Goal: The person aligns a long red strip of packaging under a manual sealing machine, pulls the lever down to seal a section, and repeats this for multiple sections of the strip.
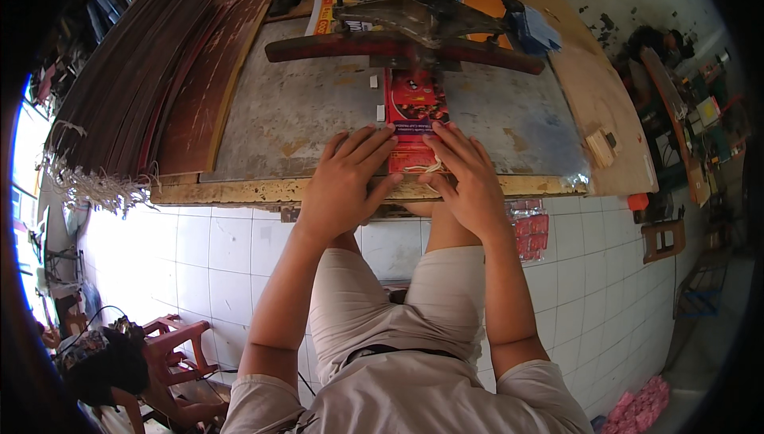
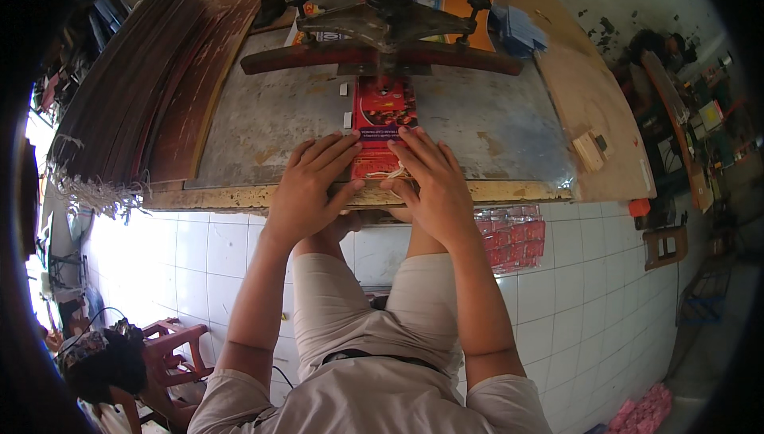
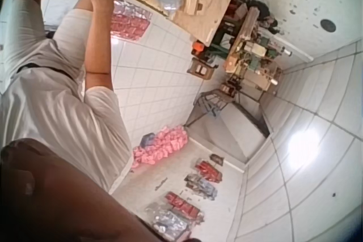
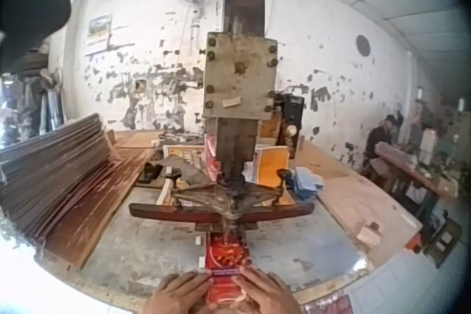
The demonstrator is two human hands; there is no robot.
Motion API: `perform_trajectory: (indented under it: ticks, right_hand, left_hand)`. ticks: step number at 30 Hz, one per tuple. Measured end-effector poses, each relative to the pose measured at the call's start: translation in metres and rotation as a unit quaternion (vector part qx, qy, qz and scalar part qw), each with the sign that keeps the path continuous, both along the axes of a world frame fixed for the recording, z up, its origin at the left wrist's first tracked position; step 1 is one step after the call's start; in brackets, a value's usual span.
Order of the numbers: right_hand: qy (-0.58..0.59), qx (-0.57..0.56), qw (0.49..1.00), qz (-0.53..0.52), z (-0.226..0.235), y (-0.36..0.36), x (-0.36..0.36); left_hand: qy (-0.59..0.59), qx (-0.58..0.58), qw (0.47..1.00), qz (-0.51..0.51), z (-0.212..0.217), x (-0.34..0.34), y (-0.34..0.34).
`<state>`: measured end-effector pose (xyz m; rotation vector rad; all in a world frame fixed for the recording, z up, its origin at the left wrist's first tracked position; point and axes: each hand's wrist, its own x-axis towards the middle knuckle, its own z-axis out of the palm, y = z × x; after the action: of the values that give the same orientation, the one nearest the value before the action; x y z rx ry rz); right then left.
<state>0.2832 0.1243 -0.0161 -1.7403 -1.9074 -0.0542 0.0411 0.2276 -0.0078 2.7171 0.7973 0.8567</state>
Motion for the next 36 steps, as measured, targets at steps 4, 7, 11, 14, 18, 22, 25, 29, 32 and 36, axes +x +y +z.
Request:
perform_trajectory:
  ticks: [4,7,11,14,18,22,25,29,32,36]
  right_hand:
    - [-0.001,-0.002,1.000,-0.001,0.000,0.000,-0.001]
    - [-0.004,0.000,1.000,-0.006,0.001,0.000,-0.001]
    - [-0.003,0.002,1.000,-0.007,0.001,0.000,-0.003]
    - [0.003,0.003,1.000,-0.010,0.001,0.000,-0.003]
    - [0.002,0.006,1.000,-0.008,0.000,0.000,-0.001]
    - [-0.002,0.006,1.000,-0.010,0.000,-0.001,-0.003]
    - [-0.004,0.002,1.000,-0.013,0.001,-0.001,-0.002]
    - [-0.022,0.013,1.000,-0.013,0.000,-0.001,-0.003]
    - [0.062,0.019,0.998,0.012,0.006,-0.009,0.006]
    - [0.054,0.058,0.980,-0.181,0.013,-0.042,0.094]
  left_hand:
    - [0.002,0.002,1.000,-0.001,-0.001,-0.001,0.001]
    - [-0.004,0.003,1.000,-0.005,-0.001,0.000,0.001]
    - [-0.003,0.006,1.000,-0.004,0.000,0.000,0.001]
    - [-0.003,0.005,1.000,-0.006,0.000,0.000,0.001]
    - [-0.007,0.003,1.000,-0.004,-0.001,0.001,0.000]
    - [-0.003,0.011,1.000,0.000,-0.001,0.000,0.000]
    - [-0.005,0.011,1.000,-0.001,-0.001,0.002,0.000]
    - [0.010,0.013,1.000,0.005,0.000,0.001,0.000]
    - [0.027,0.035,0.999,0.008,-0.001,-0.002,-0.003]
    - [0.030,0.070,0.997,-0.002,-0.009,-0.007,-0.019]
